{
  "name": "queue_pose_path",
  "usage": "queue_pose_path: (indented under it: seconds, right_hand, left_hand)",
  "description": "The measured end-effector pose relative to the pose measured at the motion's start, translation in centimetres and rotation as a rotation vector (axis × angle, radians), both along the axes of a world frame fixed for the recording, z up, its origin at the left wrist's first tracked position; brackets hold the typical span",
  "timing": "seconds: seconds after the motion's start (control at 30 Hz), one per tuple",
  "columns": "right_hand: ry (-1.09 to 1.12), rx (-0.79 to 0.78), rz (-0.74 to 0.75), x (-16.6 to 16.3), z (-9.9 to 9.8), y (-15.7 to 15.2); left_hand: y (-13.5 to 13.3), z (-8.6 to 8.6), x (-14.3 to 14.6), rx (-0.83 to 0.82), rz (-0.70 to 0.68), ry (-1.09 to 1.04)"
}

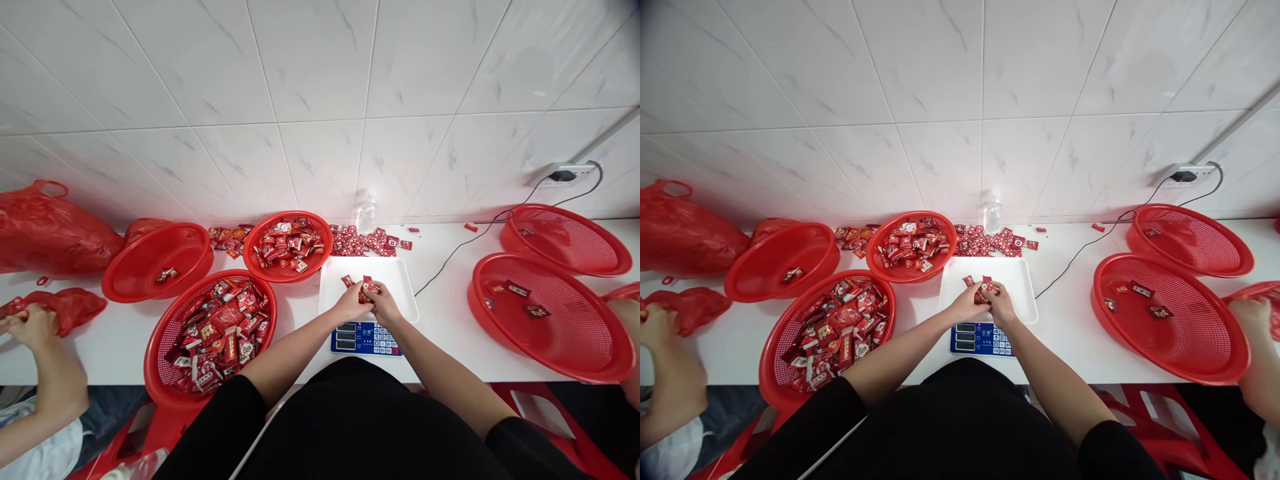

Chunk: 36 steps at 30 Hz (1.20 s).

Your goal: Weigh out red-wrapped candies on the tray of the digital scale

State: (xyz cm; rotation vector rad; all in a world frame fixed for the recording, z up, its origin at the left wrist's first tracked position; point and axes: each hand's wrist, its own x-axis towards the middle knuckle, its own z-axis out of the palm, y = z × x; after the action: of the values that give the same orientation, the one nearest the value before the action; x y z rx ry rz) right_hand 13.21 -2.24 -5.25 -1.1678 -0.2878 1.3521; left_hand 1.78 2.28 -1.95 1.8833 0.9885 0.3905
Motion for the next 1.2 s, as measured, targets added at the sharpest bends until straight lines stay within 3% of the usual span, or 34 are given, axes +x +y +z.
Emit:
queue_pose_path:
  seconds: [0.17, 0.33, 0.43, 0.53, 0.63, 0.8, 0.87, 1.0, 1.2]
  right_hand:
    - [0.036, -0.021, -0.055, 1.5, -0.2, -0.4]
    - [0.101, -0.069, -0.015, 1.5, 0.4, -0.9]
    - [0.162, -0.093, 0.021, 1.6, 1.0, -1.2]
    - [0.217, -0.043, 0.073, 2.0, 1.7, -1.4]
    - [0.222, 0.03, 0.125, 2.3, 2.4, -1.4]
    - [0.268, 0.093, 0.203, 2.4, 3.2, -1.6]
    - [0.275, 0.071, 0.202, 2.8, 3.3, -1.9]
    - [0.18, 0.057, 0.045, 6.5, 3.7, -2.6]
    - [-0.032, 0.126, -0.501, 17.8, 3.6, -4.6]
  left_hand:
    - [2.5, -0.2, -1.2, 0.218, 0.151, 0.272]
    - [4.3, -0.6, -2.0, 0.309, -0.073, 0.453]
    - [4.3, -0.5, -1.8, 0.234, -0.028, 0.39]
    - [3.5, -0.1, -1.3, -0.024, 0.133, 0.166]
    - [2.0, 0.7, -0.5, -0.193, 0.17, -0.029]
    - [-0.5, 2.0, 0.2, 0.086, 0.062, 0.014]
    - [-0.8, 2.3, -0.2, 0.101, 0.019, -0.006]
    - [0.2, 2.3, -2.0, 0.008, 0.003, -0.077]
    - [4.8, 1.5, -7.0, 0.08, 0.282, -0.035]
